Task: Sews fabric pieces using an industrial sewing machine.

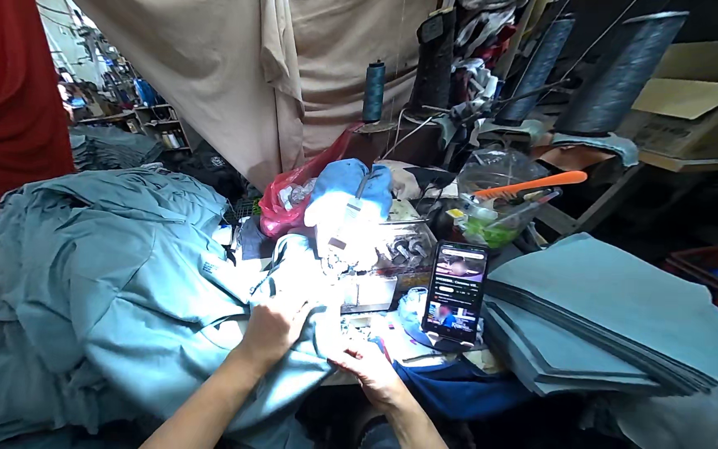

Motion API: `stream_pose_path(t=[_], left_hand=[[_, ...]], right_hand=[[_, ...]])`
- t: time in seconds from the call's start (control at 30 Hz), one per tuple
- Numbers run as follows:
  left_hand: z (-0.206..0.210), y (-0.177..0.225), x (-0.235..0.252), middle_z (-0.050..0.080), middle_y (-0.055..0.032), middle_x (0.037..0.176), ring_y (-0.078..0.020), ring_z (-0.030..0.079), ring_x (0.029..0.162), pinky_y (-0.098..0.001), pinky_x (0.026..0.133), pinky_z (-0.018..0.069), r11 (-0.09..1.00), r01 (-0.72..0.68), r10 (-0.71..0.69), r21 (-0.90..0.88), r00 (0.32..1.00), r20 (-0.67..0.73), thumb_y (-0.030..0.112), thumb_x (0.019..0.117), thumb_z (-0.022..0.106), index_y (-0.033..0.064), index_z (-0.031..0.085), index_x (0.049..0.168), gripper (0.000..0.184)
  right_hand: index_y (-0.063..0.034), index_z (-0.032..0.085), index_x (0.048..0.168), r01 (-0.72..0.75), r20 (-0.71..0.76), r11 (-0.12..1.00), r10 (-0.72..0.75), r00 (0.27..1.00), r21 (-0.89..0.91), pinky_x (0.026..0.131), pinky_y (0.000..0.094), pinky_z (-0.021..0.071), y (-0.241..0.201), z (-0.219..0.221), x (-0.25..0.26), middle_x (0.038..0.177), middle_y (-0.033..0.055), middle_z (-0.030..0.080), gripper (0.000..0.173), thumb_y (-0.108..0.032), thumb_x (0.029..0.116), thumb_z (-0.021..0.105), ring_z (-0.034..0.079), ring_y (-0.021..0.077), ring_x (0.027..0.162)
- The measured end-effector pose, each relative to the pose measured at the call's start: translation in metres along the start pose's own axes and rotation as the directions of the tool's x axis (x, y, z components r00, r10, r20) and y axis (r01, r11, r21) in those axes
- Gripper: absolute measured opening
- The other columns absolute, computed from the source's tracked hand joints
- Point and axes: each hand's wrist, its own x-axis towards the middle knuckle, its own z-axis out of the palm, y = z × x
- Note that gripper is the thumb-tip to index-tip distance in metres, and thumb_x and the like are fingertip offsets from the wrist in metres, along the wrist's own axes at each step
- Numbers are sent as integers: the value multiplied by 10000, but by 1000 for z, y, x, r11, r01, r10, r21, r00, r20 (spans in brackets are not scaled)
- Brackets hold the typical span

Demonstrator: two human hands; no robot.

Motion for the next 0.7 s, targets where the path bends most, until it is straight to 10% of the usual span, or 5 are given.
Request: stream_pose_path(t=[0.4,0.7], left_hand=[[24,26,-41,722,-60,781,-180,714,694,-333,619,604,974,-213,217,-79,975,49,242,1018,592,81,764,925,254],[46,28,12,733,-90,768,-243,743,725,-436,637,620,1000,-24,24,14,999,-28,198,924,688,58,773,829,189]], right_hand=[[-109,748,871,46,39,999,-46,998,-3,755,222,552,5,-3,-6,856,-53,714,88,-70,914,682,660,29,816],[-78,677,808,38,-180,997,-50,982,-69,627,211,512,-25,1,31,701,-53,629,157,-67,956,626,588,28,634]])
